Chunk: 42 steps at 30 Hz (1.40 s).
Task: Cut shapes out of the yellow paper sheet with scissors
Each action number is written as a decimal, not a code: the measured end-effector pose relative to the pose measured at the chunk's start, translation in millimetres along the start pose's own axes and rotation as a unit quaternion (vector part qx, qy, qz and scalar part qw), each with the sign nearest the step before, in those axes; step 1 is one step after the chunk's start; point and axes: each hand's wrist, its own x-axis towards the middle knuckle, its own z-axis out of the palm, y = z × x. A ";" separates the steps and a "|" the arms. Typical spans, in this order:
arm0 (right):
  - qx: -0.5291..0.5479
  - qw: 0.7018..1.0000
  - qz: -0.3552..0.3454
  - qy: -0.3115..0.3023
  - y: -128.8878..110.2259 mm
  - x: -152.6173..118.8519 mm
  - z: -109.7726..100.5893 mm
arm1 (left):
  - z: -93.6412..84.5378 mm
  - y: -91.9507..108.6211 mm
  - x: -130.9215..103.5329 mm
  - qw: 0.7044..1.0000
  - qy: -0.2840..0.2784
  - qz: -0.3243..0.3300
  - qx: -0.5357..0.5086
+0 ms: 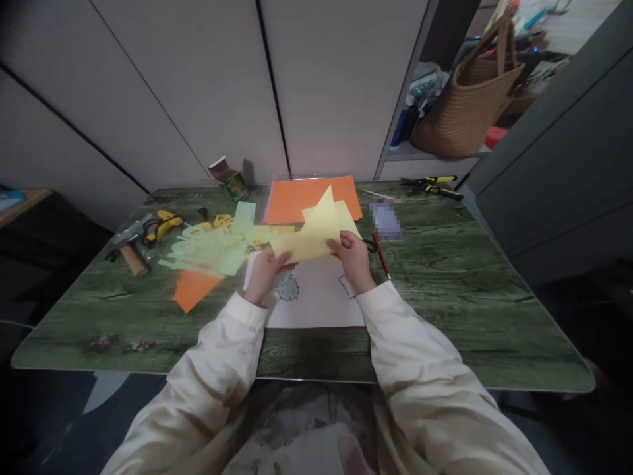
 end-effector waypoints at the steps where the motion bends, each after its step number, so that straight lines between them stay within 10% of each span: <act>1: -0.002 1.000 -0.002 0.001 0.4 0.4 -0.6 | -1.4 -0.3 0.6 1.000 -0.011 -0.015 0.003; 42: -0.104 0.988 0.011 -0.114 -8.5 5.9 -4.7 | -10.4 9.9 -1.8 0.995 -0.028 0.003 0.099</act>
